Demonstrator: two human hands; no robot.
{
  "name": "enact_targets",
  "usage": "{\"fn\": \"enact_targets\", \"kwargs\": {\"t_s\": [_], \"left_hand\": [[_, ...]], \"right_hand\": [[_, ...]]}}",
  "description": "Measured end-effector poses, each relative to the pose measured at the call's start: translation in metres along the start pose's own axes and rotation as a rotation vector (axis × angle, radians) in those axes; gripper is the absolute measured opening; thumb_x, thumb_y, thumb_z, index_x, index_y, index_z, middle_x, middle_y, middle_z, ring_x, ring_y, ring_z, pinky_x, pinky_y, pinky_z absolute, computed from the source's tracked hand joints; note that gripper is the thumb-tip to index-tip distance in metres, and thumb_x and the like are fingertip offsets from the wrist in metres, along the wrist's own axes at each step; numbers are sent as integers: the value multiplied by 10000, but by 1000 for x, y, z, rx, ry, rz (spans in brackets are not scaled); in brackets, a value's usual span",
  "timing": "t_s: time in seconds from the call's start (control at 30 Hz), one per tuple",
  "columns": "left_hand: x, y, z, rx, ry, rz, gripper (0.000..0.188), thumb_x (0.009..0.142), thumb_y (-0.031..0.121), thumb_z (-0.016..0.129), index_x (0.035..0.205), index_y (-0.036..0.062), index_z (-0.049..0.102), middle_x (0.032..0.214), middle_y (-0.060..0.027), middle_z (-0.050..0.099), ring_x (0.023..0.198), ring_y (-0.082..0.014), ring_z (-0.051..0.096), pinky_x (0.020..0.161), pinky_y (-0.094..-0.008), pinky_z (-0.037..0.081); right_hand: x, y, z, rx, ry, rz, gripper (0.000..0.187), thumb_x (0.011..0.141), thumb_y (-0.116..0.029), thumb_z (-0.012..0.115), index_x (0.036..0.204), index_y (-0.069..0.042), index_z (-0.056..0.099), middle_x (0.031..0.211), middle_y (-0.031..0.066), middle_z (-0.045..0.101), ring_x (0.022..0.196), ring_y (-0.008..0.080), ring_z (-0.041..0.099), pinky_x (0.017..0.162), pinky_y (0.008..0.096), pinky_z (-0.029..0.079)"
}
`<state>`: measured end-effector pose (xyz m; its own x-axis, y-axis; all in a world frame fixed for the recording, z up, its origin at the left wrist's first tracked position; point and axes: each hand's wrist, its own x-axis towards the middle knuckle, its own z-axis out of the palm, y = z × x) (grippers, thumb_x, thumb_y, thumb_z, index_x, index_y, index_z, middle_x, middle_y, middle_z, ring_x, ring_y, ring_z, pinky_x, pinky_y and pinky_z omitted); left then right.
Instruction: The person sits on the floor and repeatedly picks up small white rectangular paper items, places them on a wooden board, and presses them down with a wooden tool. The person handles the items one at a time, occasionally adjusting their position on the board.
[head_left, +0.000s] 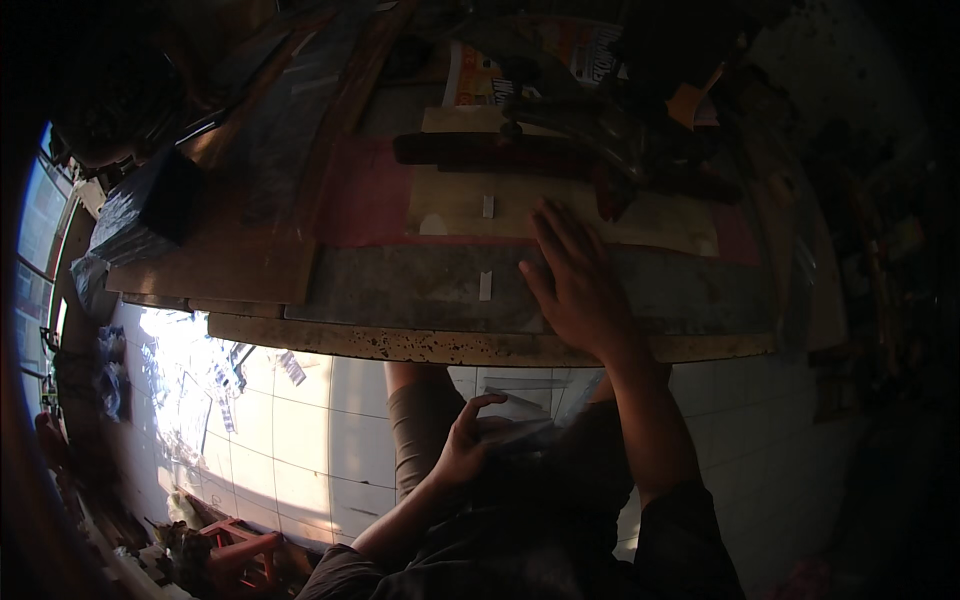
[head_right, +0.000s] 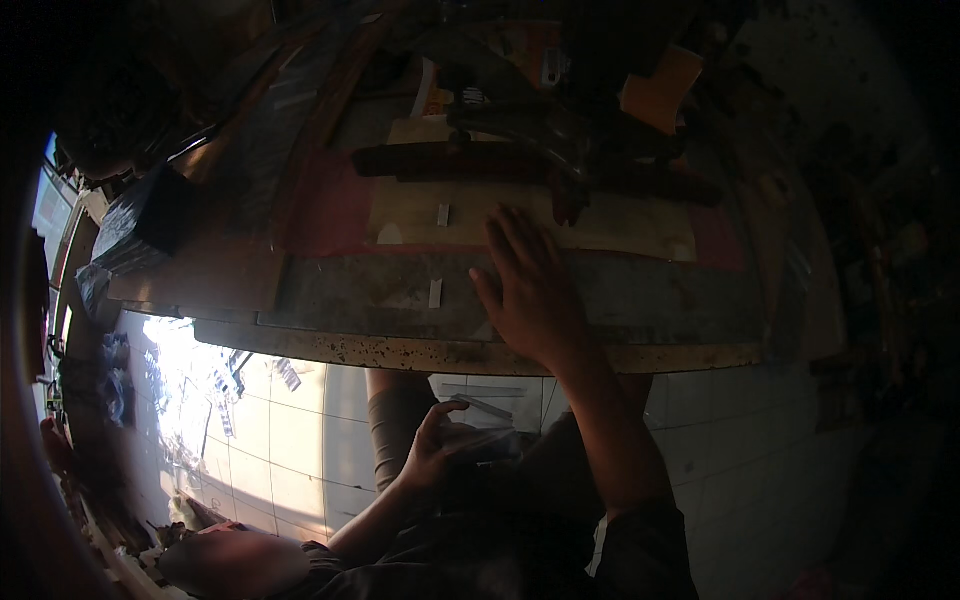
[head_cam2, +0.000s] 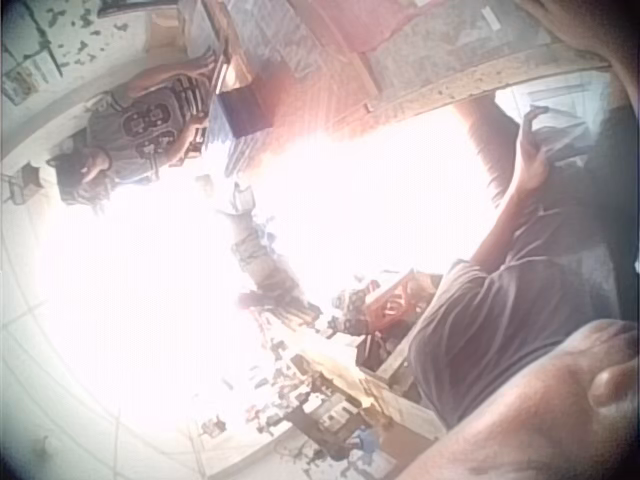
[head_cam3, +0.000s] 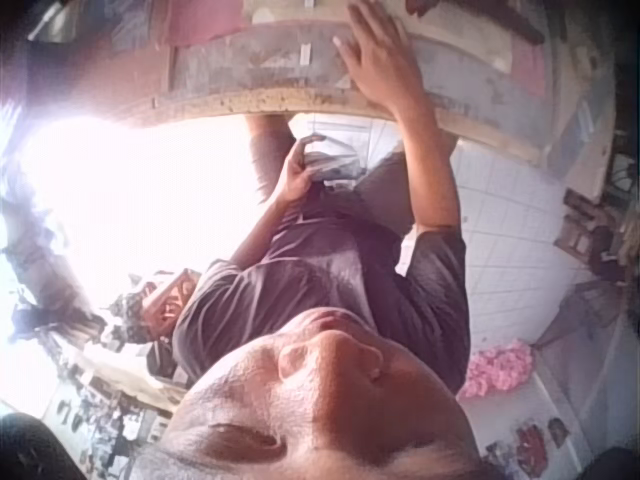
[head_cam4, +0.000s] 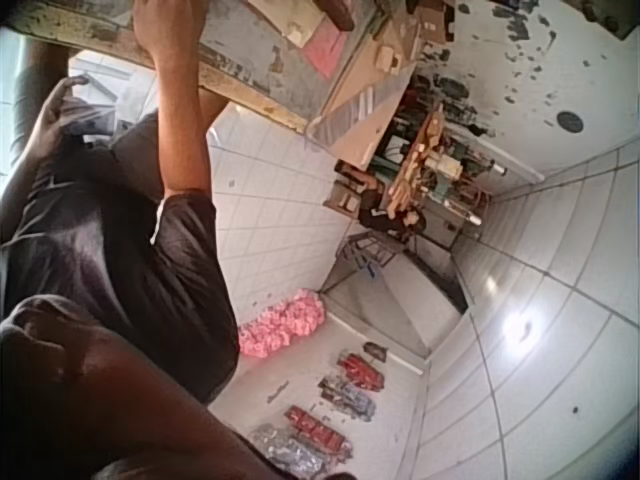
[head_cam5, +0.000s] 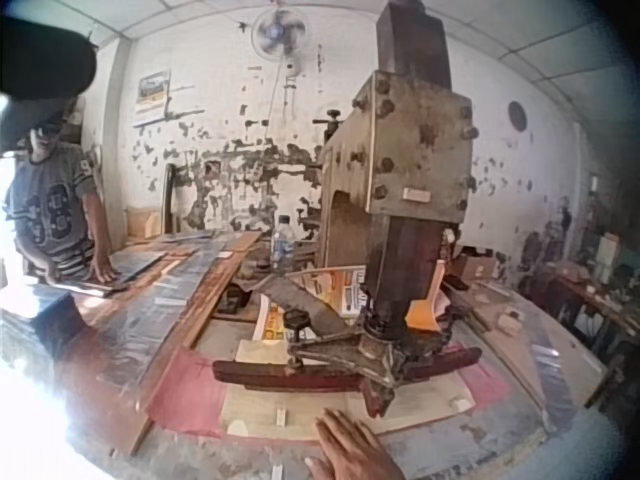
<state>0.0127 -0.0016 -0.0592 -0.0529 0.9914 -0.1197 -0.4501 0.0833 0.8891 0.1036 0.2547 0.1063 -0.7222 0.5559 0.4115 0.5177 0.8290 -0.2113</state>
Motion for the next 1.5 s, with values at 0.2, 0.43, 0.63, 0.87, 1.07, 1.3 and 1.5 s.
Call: {"fn": "enact_targets", "kwargs": {"t_s": [0.2, 0.43, 0.63, 0.87, 1.07, 1.3, 1.5], "left_hand": [[-1, 3, 5, -1, 26, -30, 594, 907, 72, 605, 1458, 4, 393, 1110, -136, 731, 1120, -211, 690, 1008, -333, 511], [-5, 15, 14, -16, 41, -10, 576, 888, -23, 550, 1446, 0, 407, 1109, -129, 732, 1110, -199, 691, 1005, -330, 515], [-12, 20, 11, 57, 60, 44, 591, 860, -52, 547, 1436, 7, 427, 1110, -117, 719, 1087, -183, 687, 997, -327, 518], [-13, 16, 5, 79, 74, 86, 597, 851, -63, 537, 1434, 12, 435, 1112, -117, 712, 1088, -180, 682, 995, -324, 517], [-14, 19, 12, 8, 51, 45, 611, 847, -79, 542, 1441, 14, 431, 1109, -114, 714, 1082, -183, 689, 995, -323, 528], [-17, 22, 11, -28, 28, 66, 619, 865, -51, 609, 1450, 11, 417, 1106, -108, 715, 1082, -183, 691, 993, -322, 535], [-20, 24, 13, 41, 51, 114, 623, 882, -9, 676, 1449, 12, 419, 1100, -101, 720, 1076, -180, 698, 983, -322, 542]], "right_hand": [[-1, 0, -1, 6, -9, 13, 576, 1041, -316, 571, 1470, 54, 467, 1570, 232, 420, 1479, 376, 389, 1231, 498, 311], [-1, 0, -2, 4, -3, 4, 593, 1045, -335, 558, 1485, 49, 454, 1575, 238, 412, 1481, 375, 383, 1233, 496, 307], [-3, 1, 2, 9, 32, 3, 599, 1042, -344, 561, 1485, 46, 457, 1574, 237, 415, 1483, 367, 382, 1236, 492, 300], [-5, 4, 6, 11, 44, -11, 596, 1033, -341, 576, 1479, 40, 468, 1569, 239, 421, 1473, 371, 397, 1229, 496, 311], [-6, 4, 6, 18, 40, -21, 597, 1033, -342, 578, 1473, 46, 469, 1566, 243, 422, 1476, 375, 393, 1226, 497, 317], [-6, 4, 9, 24, 38, -8, 599, 1034, -336, 581, 1485, 40, 460, 1574, 241, 414, 1481, 375, 389, 1225, 497, 319], [-6, 2, 5, 27, 19, 4, 599, 1042, -333, 574, 1500, 32, 445, 1587, 232, 403, 1498, 375, 362, 1234, 494, 305]]}}
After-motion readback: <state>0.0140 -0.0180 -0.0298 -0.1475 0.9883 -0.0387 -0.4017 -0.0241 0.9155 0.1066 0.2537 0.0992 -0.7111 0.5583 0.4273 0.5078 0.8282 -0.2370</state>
